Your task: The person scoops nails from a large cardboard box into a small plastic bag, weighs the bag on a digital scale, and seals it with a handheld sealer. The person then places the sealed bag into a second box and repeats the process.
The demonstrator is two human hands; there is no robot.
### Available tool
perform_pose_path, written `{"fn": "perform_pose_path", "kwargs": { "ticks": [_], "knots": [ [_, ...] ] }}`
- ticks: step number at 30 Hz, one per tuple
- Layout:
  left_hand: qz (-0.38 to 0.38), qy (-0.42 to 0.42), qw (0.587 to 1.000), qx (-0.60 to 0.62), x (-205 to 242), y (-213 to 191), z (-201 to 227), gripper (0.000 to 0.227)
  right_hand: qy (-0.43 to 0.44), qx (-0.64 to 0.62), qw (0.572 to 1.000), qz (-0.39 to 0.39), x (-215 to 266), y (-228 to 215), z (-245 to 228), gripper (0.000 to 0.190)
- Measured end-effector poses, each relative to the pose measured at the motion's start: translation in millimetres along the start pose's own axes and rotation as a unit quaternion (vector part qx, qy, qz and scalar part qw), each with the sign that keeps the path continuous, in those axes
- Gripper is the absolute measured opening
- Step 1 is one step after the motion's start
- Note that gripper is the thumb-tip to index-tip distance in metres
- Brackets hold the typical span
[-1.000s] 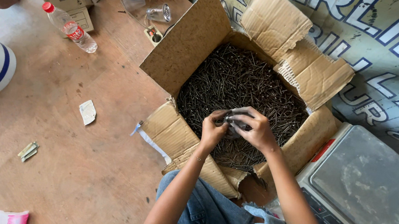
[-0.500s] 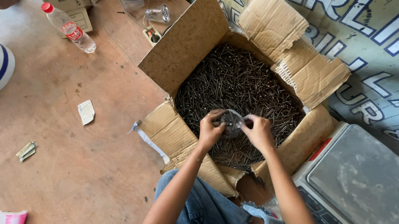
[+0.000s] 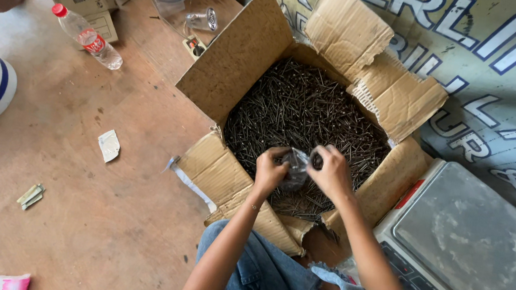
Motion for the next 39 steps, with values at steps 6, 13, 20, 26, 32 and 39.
{"fn": "perform_pose_path", "kwargs": {
  "ticks": [6, 13, 20, 26, 32, 39],
  "knots": [
    [-0.013, 0.015, 1.000, 0.016, -3, -7, -4, 0.036, -0.077, 0.081, 0.992, -0.056, 5, -20, -43, 0.024],
    [-0.059, 0.024, 0.997, 0.045, 2, -7, 5, 0.040, -0.039, 0.203, 0.967, -0.146, 3, 4, -26, 0.031],
    [-0.087, 0.050, 0.993, 0.057, 7, -17, 5, 0.046, -0.030, 0.048, 0.998, -0.030, -9, 7, -9, 0.022],
    [-0.077, 0.037, 0.992, 0.095, 9, -30, -17, 0.034, 0.004, 0.035, 0.998, -0.055, -47, 36, 32, 0.041],
    [-0.105, -0.020, 0.980, 0.170, 6, -23, -29, 0.038, -0.003, 0.158, 0.965, -0.211, -51, 28, -16, 0.080],
    [-0.114, 0.052, 0.986, 0.111, 8, -31, -16, 0.035, -0.036, 0.227, 0.953, -0.196, -81, 66, -4, 0.079]
  ]
}}
Point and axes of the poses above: each hand's wrist, its own x-axis away from the middle knuckle, its own y-axis out of the palm, z = x × y, the point moved 3 cm from there along -x, towards the middle knuckle, and after that the axes turned 12 degrees about x, right-handed, at the moved point
